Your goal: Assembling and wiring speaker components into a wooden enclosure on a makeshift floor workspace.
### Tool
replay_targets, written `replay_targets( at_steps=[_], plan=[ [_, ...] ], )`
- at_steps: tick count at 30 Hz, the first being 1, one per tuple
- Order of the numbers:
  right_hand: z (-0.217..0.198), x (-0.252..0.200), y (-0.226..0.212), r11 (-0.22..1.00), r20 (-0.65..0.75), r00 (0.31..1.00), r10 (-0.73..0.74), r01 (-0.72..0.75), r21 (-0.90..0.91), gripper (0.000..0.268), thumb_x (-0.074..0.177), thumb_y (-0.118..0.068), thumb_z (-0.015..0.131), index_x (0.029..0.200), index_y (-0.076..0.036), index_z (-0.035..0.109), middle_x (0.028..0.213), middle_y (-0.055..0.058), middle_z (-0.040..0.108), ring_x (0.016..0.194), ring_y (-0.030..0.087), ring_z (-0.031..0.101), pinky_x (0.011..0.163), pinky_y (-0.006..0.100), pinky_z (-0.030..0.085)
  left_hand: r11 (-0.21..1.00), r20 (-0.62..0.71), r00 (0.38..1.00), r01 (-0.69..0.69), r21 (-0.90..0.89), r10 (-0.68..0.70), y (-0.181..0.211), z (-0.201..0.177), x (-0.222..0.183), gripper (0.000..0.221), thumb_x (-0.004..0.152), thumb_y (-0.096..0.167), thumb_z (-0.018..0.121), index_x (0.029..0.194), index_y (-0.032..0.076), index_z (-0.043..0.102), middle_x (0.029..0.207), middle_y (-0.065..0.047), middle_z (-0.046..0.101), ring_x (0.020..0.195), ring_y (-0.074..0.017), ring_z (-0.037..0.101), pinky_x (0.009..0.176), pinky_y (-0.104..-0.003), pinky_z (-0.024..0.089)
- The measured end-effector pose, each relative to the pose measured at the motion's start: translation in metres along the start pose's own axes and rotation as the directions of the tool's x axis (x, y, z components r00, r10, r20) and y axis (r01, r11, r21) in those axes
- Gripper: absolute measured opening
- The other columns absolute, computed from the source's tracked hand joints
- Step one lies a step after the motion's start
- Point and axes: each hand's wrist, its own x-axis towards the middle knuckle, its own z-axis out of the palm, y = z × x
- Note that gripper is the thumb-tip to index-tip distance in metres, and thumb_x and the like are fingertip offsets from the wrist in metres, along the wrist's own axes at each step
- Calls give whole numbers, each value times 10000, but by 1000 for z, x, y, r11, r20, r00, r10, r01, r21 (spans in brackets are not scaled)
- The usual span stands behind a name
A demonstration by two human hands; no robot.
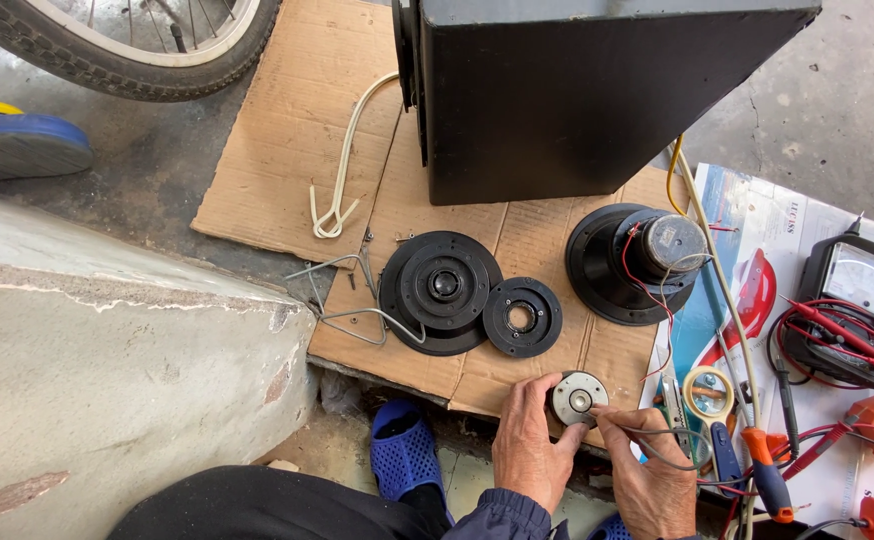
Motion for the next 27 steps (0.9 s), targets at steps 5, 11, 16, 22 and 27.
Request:
replay_targets(
  at_steps=[5, 11, 16, 22, 27],
  plan=[
    [5, -9, -18, 980, 75, 997, 14, -29, 194, 35, 911, 12, 790, 946, 18, 790, 1059, 142, 942, 970, 229, 864, 924, 395, 700, 998, -22, 998, -56, 15, 56, 3, -2, -1, 697, 792, 91, 868, 1420, 232, 601, 1365, 6, 669, 1259, -238, 673, 1043, -418, 568],
    [-23, 8, -10, 965, -208, 967, -145, 185, 188, 156, 1080, 119, 654, 1193, 108, 548, 1139, 289, 793, 954, 291, 781, 811, 328, 612, 1000, 18, 1000, 0, 25, -1, 6, -5, -1, 679, 823, 171, 887, 1437, 245, 604, 1376, 15, 651, 1251, -221, 674, 1040, -410, 562],
    [-24, 9, -25, 950, -255, 967, 23, 58, 305, 190, 1117, 92, 611, 1304, 118, 628, 1195, 289, 755, 1131, 325, 763, 1063, 389, 621, 1000, -4, 1000, -17, 10, 18, 5, -3, -1, 706, 836, 194, 865, 1474, 176, 565, 1354, -38, 675, 1218, -230, 697, 1041, -391, 573],
    [-13, 5, -20, 968, -198, 952, -234, 210, -135, 252, 1087, 14, 586, 1280, 91, 728, 1542, 219, 662, 1024, 249, 734, 908, 382, 666, 987, -171, 972, 151, -61, -160, -34, 11, 10, 324, 1033, 203, 600, 1337, 222, 710, 1060, 54, 797, 948, -122, 759, 904, -302, 627],
    [-8, 3, 14, 943, -133, 954, -269, 233, -239, 512, 953, 7, 723, 1457, -84, 713, 1021, 101, 777, 842, 159, 727, 793, 310, 617, 987, -165, 973, 152, -54, -159, -40, 15, 12, 313, 1026, 183, 591, 1310, 218, 718, 1082, 47, 810, 954, -125, 763, 909, -301, 618]
  ],
)
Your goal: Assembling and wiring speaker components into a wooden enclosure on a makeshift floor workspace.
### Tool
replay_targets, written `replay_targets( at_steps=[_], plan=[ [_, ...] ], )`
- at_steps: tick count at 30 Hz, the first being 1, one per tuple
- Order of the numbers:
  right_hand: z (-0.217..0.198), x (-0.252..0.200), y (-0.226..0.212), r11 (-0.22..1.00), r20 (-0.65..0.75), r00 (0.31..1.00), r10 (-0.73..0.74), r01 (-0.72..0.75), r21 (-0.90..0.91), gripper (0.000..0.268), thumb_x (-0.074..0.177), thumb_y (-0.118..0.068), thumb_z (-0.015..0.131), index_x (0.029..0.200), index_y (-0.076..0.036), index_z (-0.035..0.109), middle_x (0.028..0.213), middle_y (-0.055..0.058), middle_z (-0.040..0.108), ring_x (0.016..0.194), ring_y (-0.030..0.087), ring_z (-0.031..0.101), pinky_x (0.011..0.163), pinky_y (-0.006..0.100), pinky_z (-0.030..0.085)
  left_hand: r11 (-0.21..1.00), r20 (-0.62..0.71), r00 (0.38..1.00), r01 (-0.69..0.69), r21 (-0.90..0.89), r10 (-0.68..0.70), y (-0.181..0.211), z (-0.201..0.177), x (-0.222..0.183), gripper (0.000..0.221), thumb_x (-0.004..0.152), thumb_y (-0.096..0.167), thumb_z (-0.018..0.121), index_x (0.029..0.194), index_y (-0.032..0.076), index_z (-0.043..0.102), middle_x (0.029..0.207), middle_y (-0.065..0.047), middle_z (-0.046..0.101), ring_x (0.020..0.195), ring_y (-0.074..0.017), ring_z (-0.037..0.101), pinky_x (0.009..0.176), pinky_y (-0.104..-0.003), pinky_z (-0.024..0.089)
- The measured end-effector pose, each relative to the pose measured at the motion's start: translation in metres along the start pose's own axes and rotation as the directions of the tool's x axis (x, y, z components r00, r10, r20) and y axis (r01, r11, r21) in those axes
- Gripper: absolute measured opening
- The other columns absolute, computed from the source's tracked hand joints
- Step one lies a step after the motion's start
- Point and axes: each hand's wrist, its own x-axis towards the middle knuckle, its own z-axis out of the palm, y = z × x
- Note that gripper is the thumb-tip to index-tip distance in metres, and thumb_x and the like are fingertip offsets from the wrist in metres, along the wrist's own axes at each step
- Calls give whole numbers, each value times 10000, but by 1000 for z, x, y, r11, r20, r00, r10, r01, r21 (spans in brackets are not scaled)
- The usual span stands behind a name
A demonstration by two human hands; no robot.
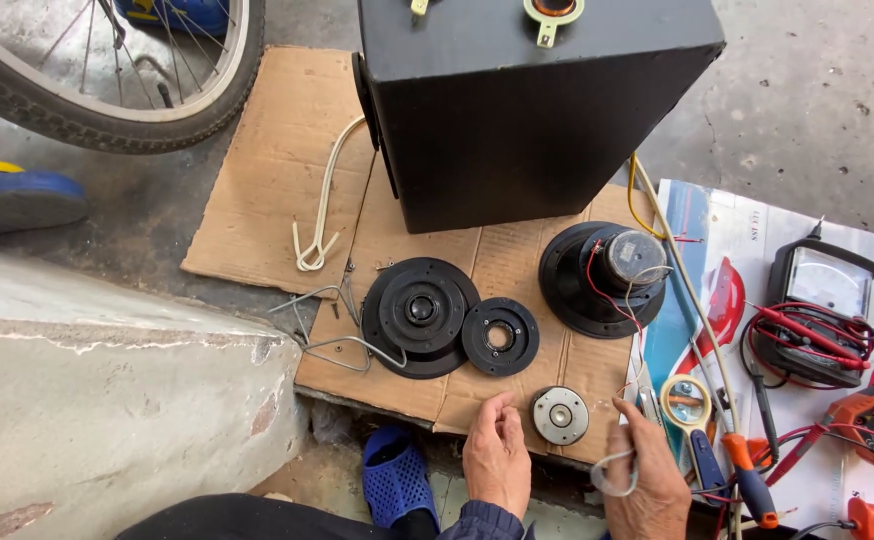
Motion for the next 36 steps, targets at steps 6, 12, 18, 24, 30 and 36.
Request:
replay_targets(
  at_steps=[6, 12, 18, 24, 30, 36],
  plan=[
    [20, -1, -3, 895, 172, 982, 75, 10, -447, 968, 778, -584, 894, 1562, -99, 597, 1046, 79, 739, 911, 195, 758, 763, 343, 633, 1000, -3, 1000, -8, -24, 8, -10, 5, 0, 305, 1018, 174, 579, 1282, 199, 731, 1180, 23, 848, 1041, -155, 804, 960, -325, 627],
    [33, 3, -11, 835, 219, 962, 166, -19, -549, 1031, 705, -715, 927, 1537, -198, 605, 1242, 67, 745, 1062, 203, 794, 865, 349, 673, 998, 29, 998, 49, -50, -47, -10, 1, 0, 312, 1015, 160, 589, 1282, 217, 740, 1166, 38, 857, 1030, -140, 817, 947, -308, 645],
    [36, 8, -10, 769, 227, 949, 219, -25, -639, 1004, 741, -793, 850, 1558, -273, 586, 1138, 7, 719, 1013, 158, 771, 820, 313, 657, 989, 73, 988, 139, -52, -135, -1, -3, 0, 308, 1033, 220, 583, 1299, 242, 737, 1188, 59, 851, 1067, -120, 813, 983, -299, 637],
    [42, 12, 3, 742, 236, 948, 215, -2, -670, 1036, 708, -815, 861, 1529, -240, 597, 1162, 21, 687, 1046, 184, 737, 836, 329, 643, 984, 85, 984, 164, -64, -158, -1, -3, 1, 308, 1041, 251, 576, 1305, 242, 735, 1245, 62, 849, 1099, -131, 815, 1008, -303, 635],
    [41, 17, 2, 781, 278, 935, 221, 1, -625, 1087, 718, -865, 839, 1527, -176, 610, 1289, 18, 686, 1213, 197, 683, 1008, 348, 611, 972, 103, 975, 208, -111, -197, 3, -4, 1, 324, 1039, 300, 588, 1311, 234, 750, 1213, 38, 853, 1093, -131, 813, 1008, -301, 639],
    [42, 17, 15, 867, 248, 960, 128, 13, -499, 966, 699, -732, 926, 1416, -124, 703, 1257, 70, 695, 1117, 226, 728, 947, 366, 634, 950, 141, 958, 270, -160, -248, 6, -8, 3, 358, 1056, 384, 583, 1338, 238, 747, 1244, 41, 853, 1110, -105, 817, 1011, -277, 646]
  ],
)
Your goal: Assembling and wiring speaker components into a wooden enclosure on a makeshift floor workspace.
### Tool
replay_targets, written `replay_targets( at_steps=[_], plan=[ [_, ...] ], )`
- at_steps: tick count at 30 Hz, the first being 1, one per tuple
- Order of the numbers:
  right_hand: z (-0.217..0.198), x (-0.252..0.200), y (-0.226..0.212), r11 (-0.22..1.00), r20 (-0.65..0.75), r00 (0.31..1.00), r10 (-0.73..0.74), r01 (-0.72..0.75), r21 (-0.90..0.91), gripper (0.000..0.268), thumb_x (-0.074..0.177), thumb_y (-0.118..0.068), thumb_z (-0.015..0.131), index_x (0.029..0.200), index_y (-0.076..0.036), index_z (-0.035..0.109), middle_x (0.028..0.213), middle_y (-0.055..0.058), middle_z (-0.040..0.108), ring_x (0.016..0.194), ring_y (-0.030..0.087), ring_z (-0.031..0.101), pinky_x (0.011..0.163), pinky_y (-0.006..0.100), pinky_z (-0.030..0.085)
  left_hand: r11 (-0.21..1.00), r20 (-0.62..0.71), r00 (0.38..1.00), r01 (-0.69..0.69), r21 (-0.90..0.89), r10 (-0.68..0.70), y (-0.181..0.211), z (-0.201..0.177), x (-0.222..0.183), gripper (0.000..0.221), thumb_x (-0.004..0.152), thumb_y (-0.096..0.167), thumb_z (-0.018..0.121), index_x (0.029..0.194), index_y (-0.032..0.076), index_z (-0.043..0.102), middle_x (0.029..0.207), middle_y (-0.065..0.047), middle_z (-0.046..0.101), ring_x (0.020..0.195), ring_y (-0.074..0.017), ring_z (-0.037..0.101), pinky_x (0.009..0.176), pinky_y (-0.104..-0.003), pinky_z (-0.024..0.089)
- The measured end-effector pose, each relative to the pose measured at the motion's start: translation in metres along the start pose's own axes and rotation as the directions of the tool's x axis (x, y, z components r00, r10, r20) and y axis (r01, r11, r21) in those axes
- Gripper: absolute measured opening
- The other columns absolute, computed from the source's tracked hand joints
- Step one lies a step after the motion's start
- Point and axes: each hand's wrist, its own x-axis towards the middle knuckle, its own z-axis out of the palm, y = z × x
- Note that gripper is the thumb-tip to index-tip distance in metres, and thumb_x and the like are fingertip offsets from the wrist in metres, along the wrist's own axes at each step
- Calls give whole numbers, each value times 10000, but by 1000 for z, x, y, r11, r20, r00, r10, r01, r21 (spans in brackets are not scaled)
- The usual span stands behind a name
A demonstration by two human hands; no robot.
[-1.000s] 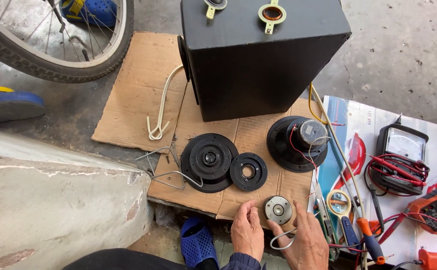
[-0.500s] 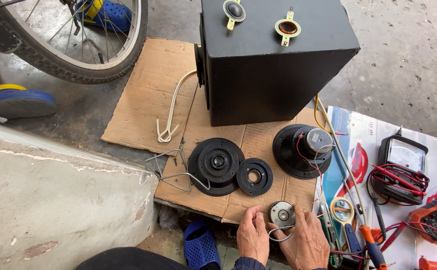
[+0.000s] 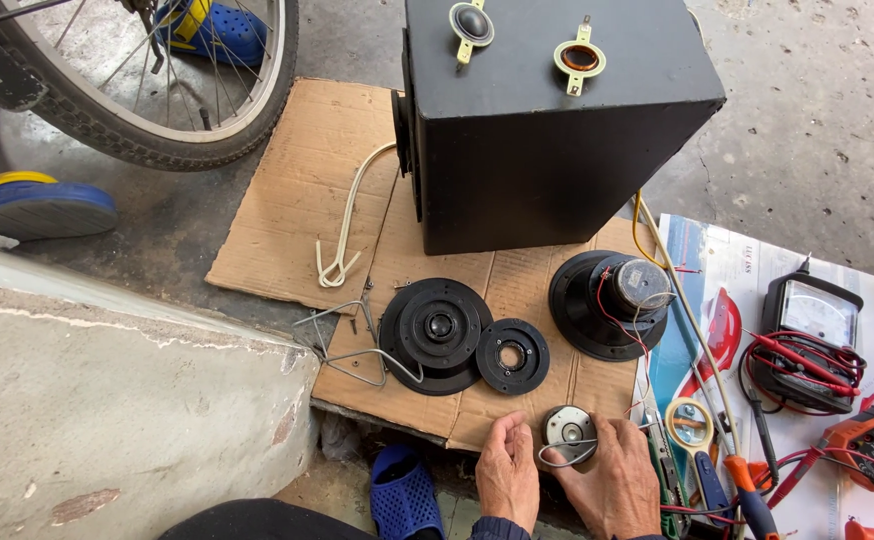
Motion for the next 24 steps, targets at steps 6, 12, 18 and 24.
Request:
replay_targets(
  at_steps=[6, 12, 18, 24],
  plan=[
    [-9, -7, 3, 979, -62, 996, 67, -54, 194, 915, 611, -564, 1022, 1362, -104, 776, 1213, 66, 730, 1032, 209, 765, 864, 348, 649, 977, 137, 989, 74, -198, -47, 30, -7, -9, 504, 1025, 492, 602, 1379, 174, 769, 1330, 8, 838, 1207, -108, 789, 1052, -257, 621],
    [-34, -45, 2, 884, -232, 971, 55, 60, 463, 800, 507, -264, 1072, 1236, -36, 833, 1052, 82, 777, 788, 156, 768, 678, 267, 649, 822, 595, 794, 252, -510, 126, 57, -10, -31, 730, 1065, 579, 411, 1483, 46, 682, 1394, -111, 730, 1203, -173, 701, 1028, -277, 565],
    [-63, -87, 3, 902, -349, 930, -117, 246, 354, 917, 502, -477, 1074, 1285, -79, 810, 1079, 91, 792, 866, 162, 790, 736, 283, 661, 796, 587, 803, 286, -534, 105, 57, -29, -76, 719, 1068, 560, 388, 1458, 60, 728, 1168, -130, 739, 1012, -188, 695, 877, -292, 561],
    [-65, -109, 43, 760, -402, 773, -491, 606, 236, 603, 735, -480, 940, 1218, -152, 793, 985, 43, 794, 852, 133, 809, 793, 301, 674, 737, 458, 888, 327, -592, -26, 72, -79, -132, 811, 1066, 580, 349, 1361, -50, 766, 962, -193, 755, 809, -226, 707, 713, -309, 540]
  ],
)
